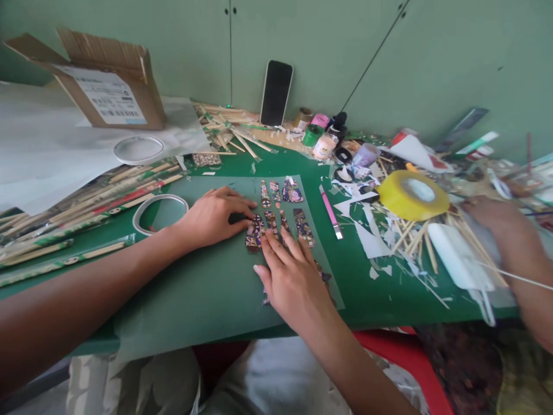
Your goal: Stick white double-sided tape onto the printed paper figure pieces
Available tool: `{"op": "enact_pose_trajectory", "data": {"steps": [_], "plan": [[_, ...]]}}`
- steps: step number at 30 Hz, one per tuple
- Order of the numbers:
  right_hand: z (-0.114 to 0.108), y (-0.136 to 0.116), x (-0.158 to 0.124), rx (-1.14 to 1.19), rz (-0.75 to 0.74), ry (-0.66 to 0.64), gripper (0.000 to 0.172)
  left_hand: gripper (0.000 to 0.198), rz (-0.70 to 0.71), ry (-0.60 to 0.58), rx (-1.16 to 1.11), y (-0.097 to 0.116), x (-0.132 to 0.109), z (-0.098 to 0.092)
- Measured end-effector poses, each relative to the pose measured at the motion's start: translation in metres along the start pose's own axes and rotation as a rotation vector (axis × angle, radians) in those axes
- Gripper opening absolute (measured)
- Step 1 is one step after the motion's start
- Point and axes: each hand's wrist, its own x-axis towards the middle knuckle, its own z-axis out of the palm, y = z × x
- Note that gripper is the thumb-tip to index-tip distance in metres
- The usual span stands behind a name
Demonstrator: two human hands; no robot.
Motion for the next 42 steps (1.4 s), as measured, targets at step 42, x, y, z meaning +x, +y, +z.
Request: {"op": "enact_pose_trajectory", "data": {"steps": [42], "plan": [[0.01,-0.018,-0.009,0.114,-0.07,0.136,0.043,0.024,0.113,-0.034,0.002,-0.005,-0.001,-0.001]]}}
